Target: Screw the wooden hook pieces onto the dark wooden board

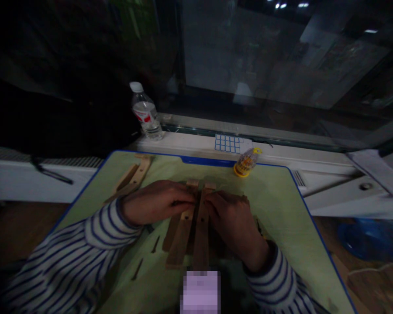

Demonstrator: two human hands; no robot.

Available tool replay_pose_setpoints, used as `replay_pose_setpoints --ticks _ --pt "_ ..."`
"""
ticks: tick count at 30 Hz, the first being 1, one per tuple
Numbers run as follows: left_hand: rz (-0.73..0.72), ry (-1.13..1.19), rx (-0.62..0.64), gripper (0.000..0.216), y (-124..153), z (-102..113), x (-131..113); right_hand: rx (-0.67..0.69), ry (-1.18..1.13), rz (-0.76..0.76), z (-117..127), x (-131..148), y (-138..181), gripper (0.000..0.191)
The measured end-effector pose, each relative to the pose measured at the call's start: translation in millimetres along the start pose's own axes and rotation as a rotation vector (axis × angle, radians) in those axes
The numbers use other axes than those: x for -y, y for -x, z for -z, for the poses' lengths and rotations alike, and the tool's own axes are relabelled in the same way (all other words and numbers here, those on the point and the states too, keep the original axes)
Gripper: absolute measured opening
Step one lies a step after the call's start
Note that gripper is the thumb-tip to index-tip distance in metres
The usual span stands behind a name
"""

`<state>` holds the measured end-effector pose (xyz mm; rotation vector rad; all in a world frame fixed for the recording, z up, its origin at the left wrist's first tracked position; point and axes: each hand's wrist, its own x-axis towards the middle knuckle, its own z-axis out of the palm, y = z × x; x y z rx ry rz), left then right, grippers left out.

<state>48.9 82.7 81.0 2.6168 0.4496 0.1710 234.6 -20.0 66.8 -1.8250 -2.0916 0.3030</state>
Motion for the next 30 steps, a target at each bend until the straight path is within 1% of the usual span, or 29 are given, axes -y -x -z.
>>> replay_pose_setpoints --ticks 8,18,24,30 --pt "0.018 0.043 -0.066 0.021 1 -8 2 -0.013 0.0 0.024 -2 0 1 0.018" --pt "0.014 0.029 -0.048 0.022 0 -8 2 -0.017 -0.012 0.027 -4 -2 2 0.018" --pt "0.04 -0.036 -0.04 0.023 0 -8 -1 -0.021 -0.007 0.026 -4 -2 0 0.021" --pt "0.071 -0.075 0.01 0.024 -2 -11 -3 -0.026 0.017 0.03 -4 -3 0 0.02"
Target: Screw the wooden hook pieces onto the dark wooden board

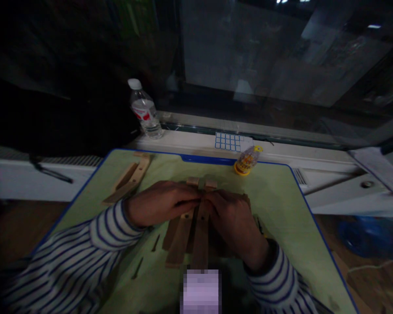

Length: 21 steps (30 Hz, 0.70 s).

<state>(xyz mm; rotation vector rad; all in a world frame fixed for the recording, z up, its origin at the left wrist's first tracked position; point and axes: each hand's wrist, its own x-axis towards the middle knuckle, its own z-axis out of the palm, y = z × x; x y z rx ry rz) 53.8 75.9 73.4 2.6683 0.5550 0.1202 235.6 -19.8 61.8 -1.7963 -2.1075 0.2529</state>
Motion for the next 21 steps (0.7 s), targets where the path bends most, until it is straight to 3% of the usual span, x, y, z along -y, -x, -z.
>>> replay_pose_setpoints --ticks 21 --pt "0.031 -0.011 -0.012 0.024 9 20 2 -0.002 -0.041 0.009 0 1 1 0.019"
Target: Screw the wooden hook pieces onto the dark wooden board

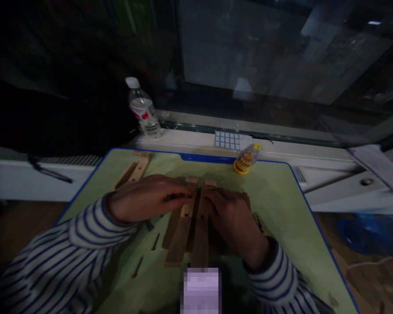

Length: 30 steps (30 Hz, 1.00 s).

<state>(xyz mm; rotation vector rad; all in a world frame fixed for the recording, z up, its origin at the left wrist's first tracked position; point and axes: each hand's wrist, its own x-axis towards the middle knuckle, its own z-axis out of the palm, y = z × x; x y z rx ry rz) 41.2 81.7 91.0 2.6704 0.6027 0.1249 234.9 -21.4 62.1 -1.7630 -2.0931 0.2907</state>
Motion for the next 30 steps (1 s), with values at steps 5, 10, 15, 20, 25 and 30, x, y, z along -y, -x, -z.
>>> replay_pose_setpoints --ticks 5,10,15,20,25,30 --pt "0.026 -0.012 0.021 0.022 1 1 1 0.004 0.002 0.005 2 1 0 0.02" --pt "0.022 -0.011 0.033 0.022 2 1 0 0.022 0.024 -0.011 7 5 1 0.021" --pt "-0.031 -0.001 -0.005 0.025 7 -1 4 -0.028 0.023 0.013 27 7 12 0.021" --pt "-0.087 0.009 -0.147 0.029 19 -11 5 -0.126 0.076 -0.05 51 -9 46 0.023" --pt "-0.272 0.114 -0.229 0.036 36 -25 1 -0.196 0.148 -0.199 58 -34 97 0.027" --pt "-0.423 0.254 -0.199 0.045 38 -40 -1 -0.232 0.128 -0.333 45 -53 142 0.033"
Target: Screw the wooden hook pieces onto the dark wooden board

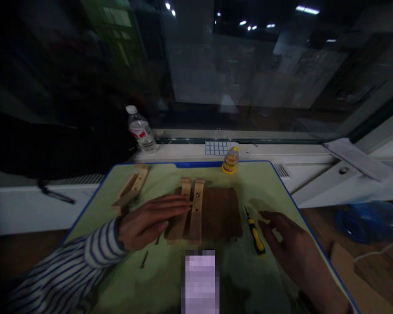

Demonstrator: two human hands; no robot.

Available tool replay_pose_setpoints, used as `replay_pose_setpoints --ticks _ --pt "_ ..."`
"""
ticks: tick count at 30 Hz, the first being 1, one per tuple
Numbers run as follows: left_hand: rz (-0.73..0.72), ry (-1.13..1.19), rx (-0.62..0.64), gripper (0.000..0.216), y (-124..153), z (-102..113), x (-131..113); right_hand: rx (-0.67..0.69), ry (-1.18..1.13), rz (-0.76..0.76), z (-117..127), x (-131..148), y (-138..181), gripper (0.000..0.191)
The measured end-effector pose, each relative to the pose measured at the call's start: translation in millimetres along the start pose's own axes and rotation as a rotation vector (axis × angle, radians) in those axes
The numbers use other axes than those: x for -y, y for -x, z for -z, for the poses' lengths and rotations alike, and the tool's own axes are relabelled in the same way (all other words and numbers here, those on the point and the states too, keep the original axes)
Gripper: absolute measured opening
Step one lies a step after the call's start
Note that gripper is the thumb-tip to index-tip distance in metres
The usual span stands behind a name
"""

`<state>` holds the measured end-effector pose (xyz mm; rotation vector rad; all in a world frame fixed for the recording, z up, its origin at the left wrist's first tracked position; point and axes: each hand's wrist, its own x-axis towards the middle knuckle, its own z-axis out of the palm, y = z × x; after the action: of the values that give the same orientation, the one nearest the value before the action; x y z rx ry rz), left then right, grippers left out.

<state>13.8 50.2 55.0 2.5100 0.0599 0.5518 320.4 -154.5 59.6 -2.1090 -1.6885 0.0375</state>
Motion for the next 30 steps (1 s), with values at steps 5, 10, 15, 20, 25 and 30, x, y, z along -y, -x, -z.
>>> replay_pose_setpoints --ticks 5,10,15,20,25,30 --pt "-0.075 0.071 -0.002 0.045 -5 -6 9 -0.049 -0.022 -0.088 -9 -14 26 0.035" --pt "-0.08 0.059 0.029 0.045 -8 -5 18 -0.059 -0.023 -0.133 -13 -22 38 0.034" --pt "-0.107 0.007 0.007 0.045 -8 -11 26 -0.021 -0.066 -0.154 -17 -22 40 0.034" --pt "-0.109 -0.043 -0.023 0.047 -7 -16 26 0.013 -0.02 -0.128 -24 -20 39 0.036" --pt "-0.125 -0.089 -0.036 0.048 -7 -17 27 0.008 0.047 -0.16 -39 -24 36 0.043" --pt "-0.136 -0.107 -0.029 0.048 -9 -17 28 0.061 0.115 -0.122 -50 -27 33 0.045"
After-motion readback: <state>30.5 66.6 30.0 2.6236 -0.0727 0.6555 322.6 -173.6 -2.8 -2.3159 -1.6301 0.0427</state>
